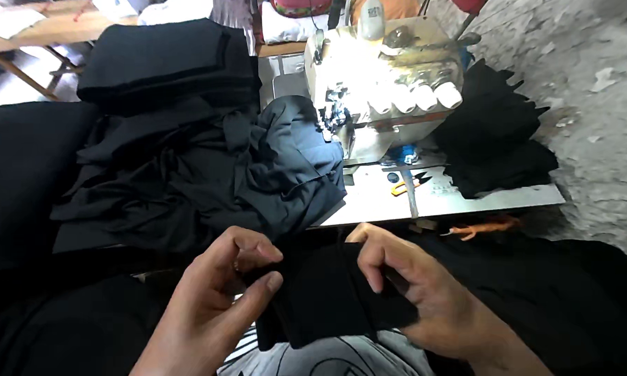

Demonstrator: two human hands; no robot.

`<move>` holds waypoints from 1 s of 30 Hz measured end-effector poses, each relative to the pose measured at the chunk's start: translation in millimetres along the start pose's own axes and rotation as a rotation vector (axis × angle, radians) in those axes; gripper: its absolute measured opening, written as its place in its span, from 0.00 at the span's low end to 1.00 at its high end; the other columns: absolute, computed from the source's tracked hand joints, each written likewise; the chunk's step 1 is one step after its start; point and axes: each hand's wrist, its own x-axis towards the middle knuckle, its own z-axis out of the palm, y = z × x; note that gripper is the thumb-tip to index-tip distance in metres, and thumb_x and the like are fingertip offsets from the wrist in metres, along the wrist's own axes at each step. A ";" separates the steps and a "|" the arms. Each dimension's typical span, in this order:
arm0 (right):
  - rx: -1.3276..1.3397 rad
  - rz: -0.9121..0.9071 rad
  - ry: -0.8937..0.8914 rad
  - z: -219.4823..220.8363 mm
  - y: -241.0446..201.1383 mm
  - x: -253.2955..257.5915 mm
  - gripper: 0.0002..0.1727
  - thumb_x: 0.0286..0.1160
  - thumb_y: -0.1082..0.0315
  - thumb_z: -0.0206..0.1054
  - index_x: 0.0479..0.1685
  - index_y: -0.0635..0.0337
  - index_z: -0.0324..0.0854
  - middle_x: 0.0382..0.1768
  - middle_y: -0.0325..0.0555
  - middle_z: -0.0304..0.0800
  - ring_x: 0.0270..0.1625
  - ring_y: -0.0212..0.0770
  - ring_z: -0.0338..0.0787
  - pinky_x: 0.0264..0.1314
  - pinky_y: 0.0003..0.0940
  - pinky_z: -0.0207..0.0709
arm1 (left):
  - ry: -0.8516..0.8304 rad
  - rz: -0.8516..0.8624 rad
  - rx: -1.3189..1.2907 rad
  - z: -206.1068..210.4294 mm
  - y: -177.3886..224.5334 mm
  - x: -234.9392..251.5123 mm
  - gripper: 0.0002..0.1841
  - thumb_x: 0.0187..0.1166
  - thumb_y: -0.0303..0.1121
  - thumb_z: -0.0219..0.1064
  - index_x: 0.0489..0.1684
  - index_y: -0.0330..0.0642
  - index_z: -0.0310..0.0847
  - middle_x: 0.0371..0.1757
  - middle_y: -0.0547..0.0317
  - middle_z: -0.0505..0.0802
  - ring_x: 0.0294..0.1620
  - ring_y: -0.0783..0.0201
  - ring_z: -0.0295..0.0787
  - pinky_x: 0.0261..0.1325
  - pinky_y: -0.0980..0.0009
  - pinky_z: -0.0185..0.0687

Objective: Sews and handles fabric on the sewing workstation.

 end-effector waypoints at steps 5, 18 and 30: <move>-0.753 0.122 0.217 -2.8 -9.1 -2.2 0.03 0.59 0.64 0.72 0.29 0.43 0.85 0.45 0.31 0.91 0.55 0.31 0.85 0.55 0.29 0.77 | -0.093 0.085 0.727 -2.2 13.5 0.0 0.16 0.91 0.30 0.49 0.53 0.53 0.86 0.50 0.67 0.93 0.49 0.77 0.89 0.51 0.80 0.85; -0.284 0.126 0.337 -1.9 -4.0 -5.7 0.10 0.58 0.51 0.87 0.29 0.43 0.97 0.39 0.26 0.98 0.47 0.24 0.88 0.55 0.25 0.76 | 0.078 0.044 0.539 18.0 1.3 -1.2 0.11 0.77 0.52 0.73 0.35 0.58 0.90 0.34 0.80 0.92 0.36 0.83 0.84 0.47 0.74 0.77; 0.154 0.210 0.385 5.4 0.0 -6.2 0.08 0.59 0.65 0.87 0.25 0.55 0.92 0.32 0.35 0.95 0.43 0.26 0.92 0.50 0.20 0.85 | 0.128 0.032 0.344 21.1 -5.0 2.4 0.09 0.77 0.45 0.74 0.32 0.54 0.90 0.31 0.77 0.91 0.34 0.81 0.83 0.44 0.75 0.76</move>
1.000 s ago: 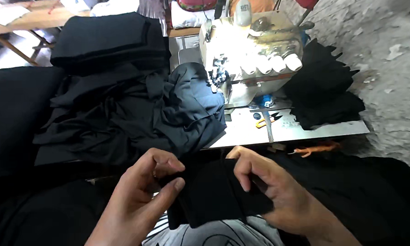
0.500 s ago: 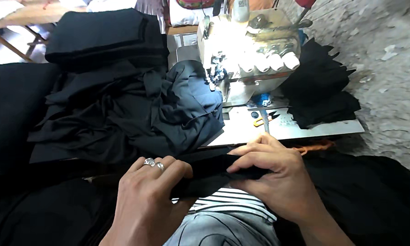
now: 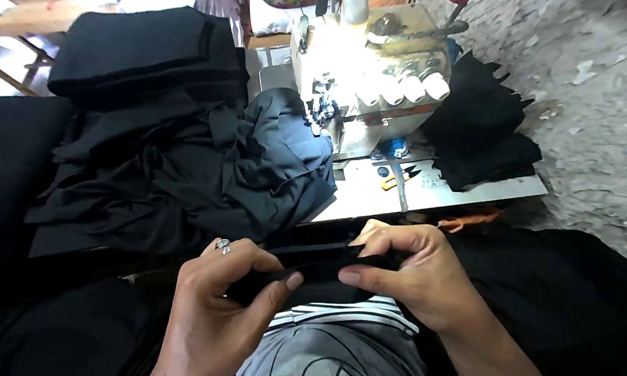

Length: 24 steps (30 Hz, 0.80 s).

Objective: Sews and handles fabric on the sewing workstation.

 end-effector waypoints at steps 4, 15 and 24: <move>0.054 0.002 0.057 4.3 2.4 2.6 0.12 0.53 0.69 0.88 0.25 0.54 0.86 0.30 0.36 0.93 0.37 0.26 0.92 0.42 0.20 0.88 | 0.099 0.005 -0.047 5.6 3.6 3.3 0.11 0.73 0.38 0.79 0.49 0.48 0.91 0.44 0.71 0.96 0.42 0.77 0.92 0.48 0.79 0.89; 0.107 0.105 0.018 3.2 18.7 20.4 0.08 0.63 0.69 0.83 0.37 0.61 0.94 0.38 0.39 0.97 0.42 0.27 0.94 0.49 0.21 0.90 | 0.241 -0.011 -0.201 33.4 -17.2 22.1 0.05 0.79 0.33 0.73 0.45 0.43 0.87 0.43 0.66 0.96 0.38 0.72 0.95 0.41 0.78 0.94; 0.315 0.288 -0.168 -22.3 30.8 41.2 0.08 0.67 0.74 0.79 0.43 0.64 0.93 0.37 0.41 0.97 0.39 0.28 0.94 0.47 0.22 0.90 | 0.223 -0.138 -0.306 27.3 -23.0 53.4 0.07 0.72 0.27 0.78 0.44 0.41 0.93 0.41 0.62 0.97 0.30 0.70 0.93 0.33 0.77 0.93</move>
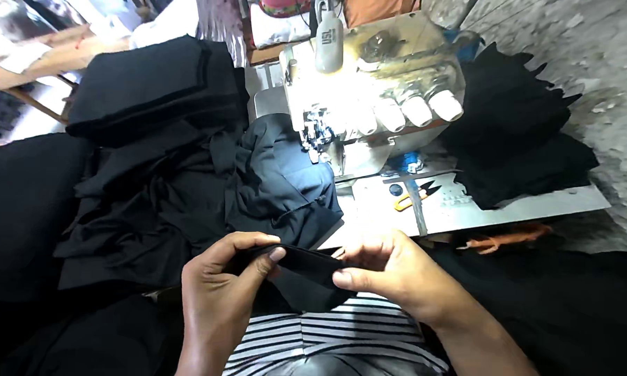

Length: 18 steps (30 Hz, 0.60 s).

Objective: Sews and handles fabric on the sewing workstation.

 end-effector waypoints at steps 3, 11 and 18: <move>-0.018 0.083 -0.088 -13.5 -6.0 1.1 0.10 0.68 0.75 0.78 0.47 0.63 0.94 0.36 0.40 0.98 0.37 0.28 0.95 0.43 0.23 0.91 | -0.002 -0.019 0.047 -2.1 -0.4 14.5 0.08 0.69 0.27 0.80 0.44 0.41 0.94 0.41 0.62 0.97 0.30 0.70 0.93 0.33 0.77 0.93; -0.111 0.037 0.036 -20.1 0.9 8.5 0.07 0.56 0.70 0.87 0.28 0.58 0.93 0.26 0.36 0.94 0.25 0.24 0.88 0.28 0.17 0.84 | 0.003 -0.017 0.169 -1.2 -3.4 35.7 0.08 0.68 0.26 0.80 0.42 0.42 0.94 0.38 0.61 0.97 0.29 0.69 0.94 0.32 0.76 0.94; -0.217 -0.039 0.152 -21.8 0.3 7.9 0.08 0.57 0.66 0.87 0.28 0.57 0.93 0.26 0.36 0.94 0.25 0.25 0.88 0.28 0.17 0.84 | 0.010 -0.017 0.197 4.3 -4.9 43.7 0.07 0.67 0.27 0.80 0.40 0.42 0.94 0.36 0.61 0.97 0.29 0.68 0.94 0.32 0.75 0.94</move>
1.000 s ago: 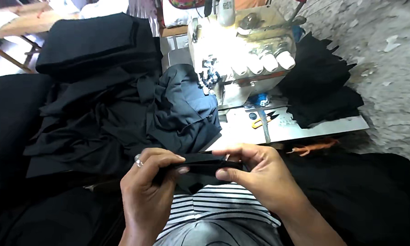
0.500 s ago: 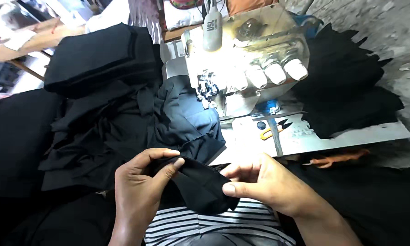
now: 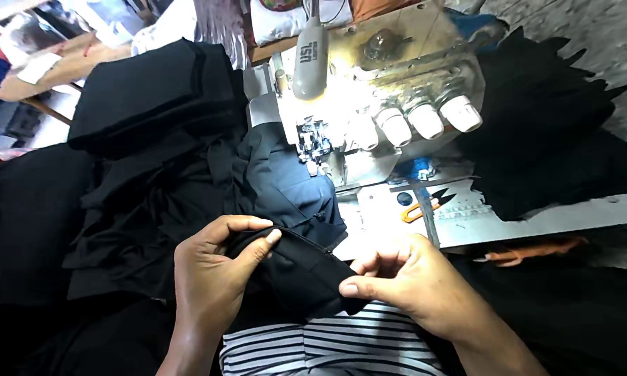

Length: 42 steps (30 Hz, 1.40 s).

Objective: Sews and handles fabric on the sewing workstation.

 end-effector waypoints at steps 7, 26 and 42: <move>-0.192 -0.073 0.108 3.0 -4.7 1.6 0.06 0.71 0.62 0.78 0.33 0.52 0.95 0.30 0.32 0.96 0.31 0.25 0.92 0.33 0.19 0.88 | 0.013 0.068 0.013 4.8 -3.5 7.8 0.07 0.68 0.25 0.78 0.42 0.41 0.93 0.40 0.62 0.97 0.31 0.69 0.94 0.34 0.75 0.95; -0.034 -0.036 0.255 12.1 17.4 65.2 0.18 0.64 0.65 0.80 0.52 0.56 0.83 0.27 0.29 0.91 0.21 0.23 0.87 0.19 0.18 0.83 | 0.096 0.587 0.425 32.9 -45.1 95.4 0.05 0.77 0.27 0.73 0.43 0.38 0.83 0.44 0.58 0.95 0.49 0.70 0.94 0.54 0.73 0.91; -0.114 0.065 0.316 4.3 21.3 48.7 0.09 0.60 0.62 0.82 0.33 0.51 0.88 0.19 0.26 0.89 0.20 0.20 0.86 0.21 0.15 0.80 | -0.042 0.547 0.505 36.5 -64.3 99.2 0.07 0.76 0.26 0.70 0.43 0.33 0.80 0.41 0.53 0.92 0.46 0.71 0.89 0.53 0.79 0.83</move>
